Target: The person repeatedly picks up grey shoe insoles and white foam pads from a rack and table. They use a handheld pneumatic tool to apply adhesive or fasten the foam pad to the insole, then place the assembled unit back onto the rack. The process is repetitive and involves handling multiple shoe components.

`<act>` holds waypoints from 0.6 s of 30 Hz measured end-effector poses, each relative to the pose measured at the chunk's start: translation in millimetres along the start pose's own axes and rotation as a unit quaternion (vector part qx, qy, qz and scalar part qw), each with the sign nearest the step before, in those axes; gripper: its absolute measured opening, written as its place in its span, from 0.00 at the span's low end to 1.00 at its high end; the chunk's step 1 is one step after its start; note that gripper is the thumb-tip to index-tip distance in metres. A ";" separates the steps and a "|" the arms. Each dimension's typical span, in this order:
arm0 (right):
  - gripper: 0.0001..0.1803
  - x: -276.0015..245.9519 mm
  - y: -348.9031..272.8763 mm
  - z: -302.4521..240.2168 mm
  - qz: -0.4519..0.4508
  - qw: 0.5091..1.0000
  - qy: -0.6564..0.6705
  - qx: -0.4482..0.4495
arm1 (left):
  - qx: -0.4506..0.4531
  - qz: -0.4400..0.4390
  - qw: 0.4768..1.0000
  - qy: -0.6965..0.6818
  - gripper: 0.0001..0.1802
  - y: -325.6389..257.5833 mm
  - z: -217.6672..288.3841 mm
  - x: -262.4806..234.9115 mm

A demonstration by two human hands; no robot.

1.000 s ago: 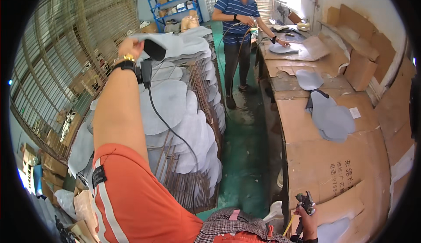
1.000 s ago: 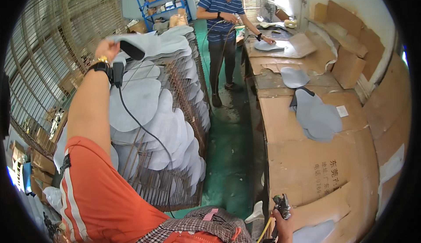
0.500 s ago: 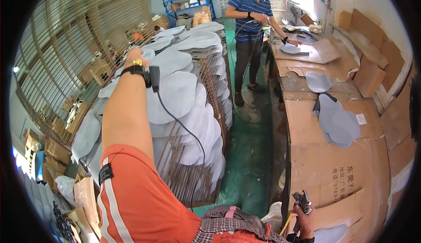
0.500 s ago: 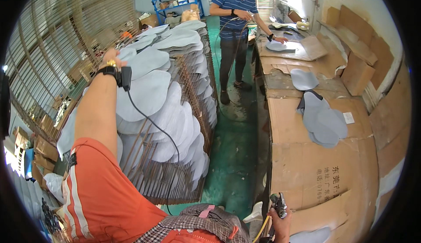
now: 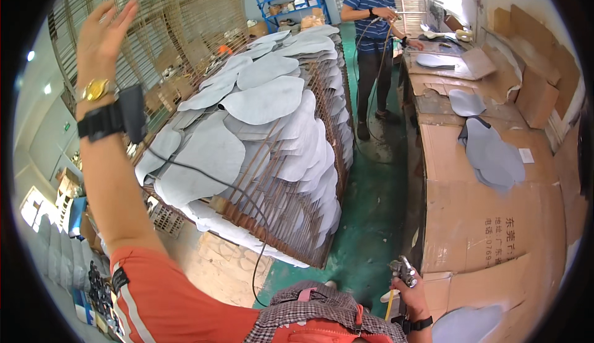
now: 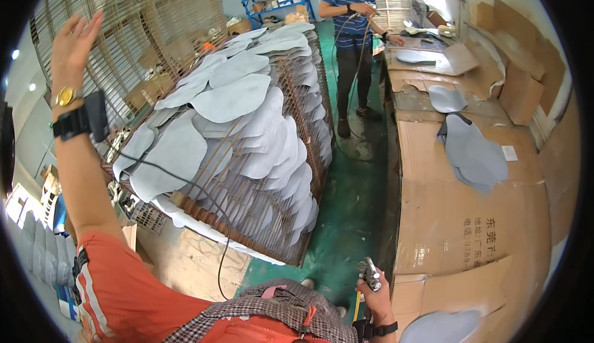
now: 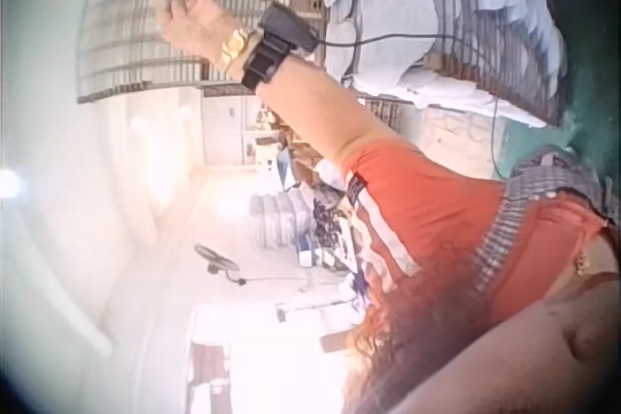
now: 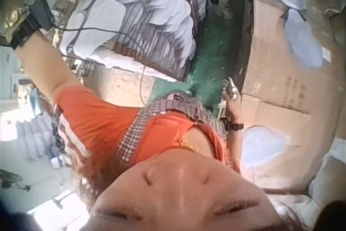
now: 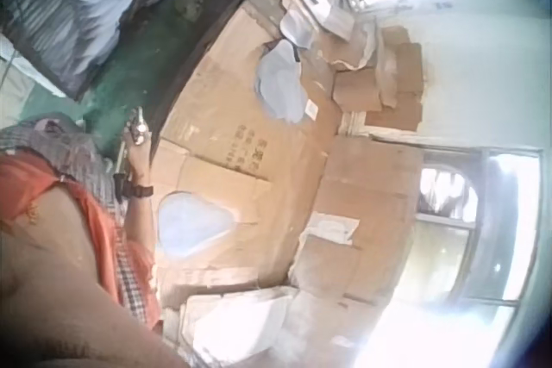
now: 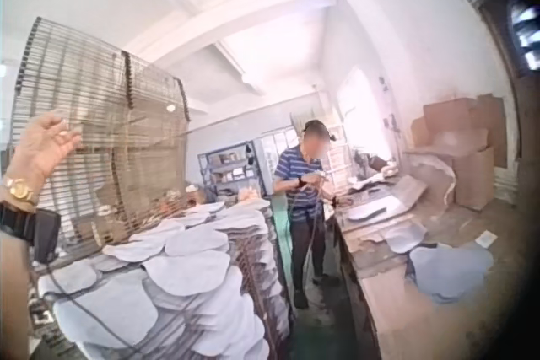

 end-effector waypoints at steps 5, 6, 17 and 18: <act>0.24 33.1 -9.4 10.3 -0.010 0.999 -0.027 0.018 | -0.151 0.188 0.957 -0.163 0.27 -3.4 -52.0 -151.6; 0.24 42.1 -8.4 13.7 -0.015 0.999 -0.037 0.026 | -0.179 0.224 0.948 -0.135 0.28 -7.7 -73.6 -186.5; 0.31 184.4 9.6 23.8 -0.067 0.985 -0.161 0.010 | -0.257 0.246 0.896 -0.266 0.28 -44.1 -258.8 -236.0; 0.32 208.1 7.1 4.6 -0.089 0.975 -0.205 0.015 | -0.283 0.238 0.872 -0.321 0.29 -52.2 -245.8 -212.9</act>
Point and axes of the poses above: each hand's wrist, its own y-axis towards the middle knuckle, its own x-axis out of the palm, z = x × y, the point moved 6 cm from there along y, towards the middle knuckle, and after that the axes turned 15 degrees about -x, right-handed, at the moved point
